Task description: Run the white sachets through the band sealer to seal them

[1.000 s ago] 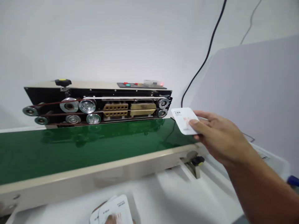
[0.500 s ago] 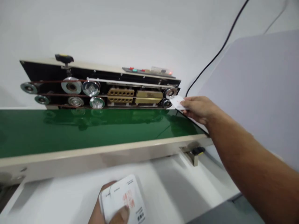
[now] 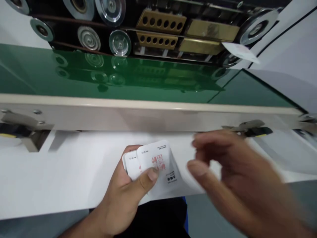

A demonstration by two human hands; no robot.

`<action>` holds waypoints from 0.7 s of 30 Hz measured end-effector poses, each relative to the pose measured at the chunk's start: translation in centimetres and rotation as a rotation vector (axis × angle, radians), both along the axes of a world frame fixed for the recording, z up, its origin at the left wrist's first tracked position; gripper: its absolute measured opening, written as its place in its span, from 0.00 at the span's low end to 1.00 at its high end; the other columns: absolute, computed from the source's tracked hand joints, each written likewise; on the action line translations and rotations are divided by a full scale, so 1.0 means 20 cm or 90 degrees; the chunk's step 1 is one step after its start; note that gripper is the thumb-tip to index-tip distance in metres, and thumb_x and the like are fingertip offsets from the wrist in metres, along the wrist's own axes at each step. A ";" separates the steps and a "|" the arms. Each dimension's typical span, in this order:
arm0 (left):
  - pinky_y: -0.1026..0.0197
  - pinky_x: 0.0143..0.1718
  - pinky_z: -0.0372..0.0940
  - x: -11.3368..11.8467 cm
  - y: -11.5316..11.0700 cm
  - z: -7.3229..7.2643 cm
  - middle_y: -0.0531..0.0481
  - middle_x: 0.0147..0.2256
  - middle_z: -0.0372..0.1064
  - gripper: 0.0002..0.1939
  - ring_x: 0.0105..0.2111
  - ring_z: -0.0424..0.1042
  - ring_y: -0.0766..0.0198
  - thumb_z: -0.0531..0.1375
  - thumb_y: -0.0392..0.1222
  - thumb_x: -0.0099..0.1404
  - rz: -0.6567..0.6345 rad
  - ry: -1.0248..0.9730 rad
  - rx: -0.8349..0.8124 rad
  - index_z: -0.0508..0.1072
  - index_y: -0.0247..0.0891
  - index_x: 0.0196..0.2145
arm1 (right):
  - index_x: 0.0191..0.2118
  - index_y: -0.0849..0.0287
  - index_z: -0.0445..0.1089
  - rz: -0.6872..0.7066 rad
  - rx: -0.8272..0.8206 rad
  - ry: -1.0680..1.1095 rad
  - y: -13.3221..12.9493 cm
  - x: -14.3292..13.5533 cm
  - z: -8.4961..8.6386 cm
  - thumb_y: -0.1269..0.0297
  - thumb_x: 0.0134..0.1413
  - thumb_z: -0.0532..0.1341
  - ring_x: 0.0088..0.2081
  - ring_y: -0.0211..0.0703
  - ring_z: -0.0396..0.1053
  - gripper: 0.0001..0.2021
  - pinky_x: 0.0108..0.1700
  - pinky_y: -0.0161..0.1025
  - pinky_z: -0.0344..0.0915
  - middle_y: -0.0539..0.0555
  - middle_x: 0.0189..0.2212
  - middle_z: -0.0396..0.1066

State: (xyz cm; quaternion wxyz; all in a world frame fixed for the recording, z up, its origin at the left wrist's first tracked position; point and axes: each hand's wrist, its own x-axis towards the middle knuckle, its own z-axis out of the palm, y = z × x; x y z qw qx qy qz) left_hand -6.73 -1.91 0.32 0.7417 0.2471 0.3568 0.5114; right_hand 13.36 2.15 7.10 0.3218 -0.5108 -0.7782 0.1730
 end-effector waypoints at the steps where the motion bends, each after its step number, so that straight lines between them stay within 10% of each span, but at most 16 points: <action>1: 0.53 0.49 0.66 0.00 0.00 0.00 0.50 0.45 0.76 0.20 0.45 0.73 0.59 0.65 0.45 0.66 0.011 -0.001 0.002 0.65 0.46 0.53 | 0.49 0.53 0.66 0.033 -0.039 0.005 -0.03 -0.04 -0.06 0.58 0.60 0.65 0.31 0.41 0.68 0.14 0.31 0.39 0.68 0.52 0.34 0.69; 5: 0.56 0.44 0.67 0.02 0.00 0.02 0.53 0.41 0.77 0.20 0.40 0.73 0.63 0.67 0.46 0.65 0.051 0.016 -0.024 0.66 0.47 0.52 | 0.37 0.54 0.65 0.091 -0.219 0.116 -0.06 -0.10 -0.19 0.60 0.62 0.63 0.28 0.36 0.64 0.07 0.29 0.34 0.64 0.48 0.30 0.67; 11: 0.58 0.40 0.65 0.03 0.00 0.01 0.52 0.35 0.75 0.20 0.35 0.70 0.63 0.68 0.51 0.62 0.090 0.071 0.004 0.70 0.43 0.49 | 0.34 0.54 0.65 0.052 -0.439 0.397 -0.03 0.02 -0.12 0.57 0.62 0.65 0.27 0.33 0.62 0.10 0.27 0.28 0.62 0.47 0.28 0.66; 21: 0.59 0.40 0.66 0.02 -0.02 0.01 0.50 0.40 0.76 0.20 0.38 0.71 0.63 0.67 0.46 0.64 0.014 0.123 -0.003 0.66 0.43 0.50 | 0.42 0.52 0.71 0.028 -0.414 0.515 0.04 -0.05 -0.14 0.63 0.55 0.71 0.27 0.31 0.68 0.11 0.28 0.26 0.67 0.46 0.28 0.71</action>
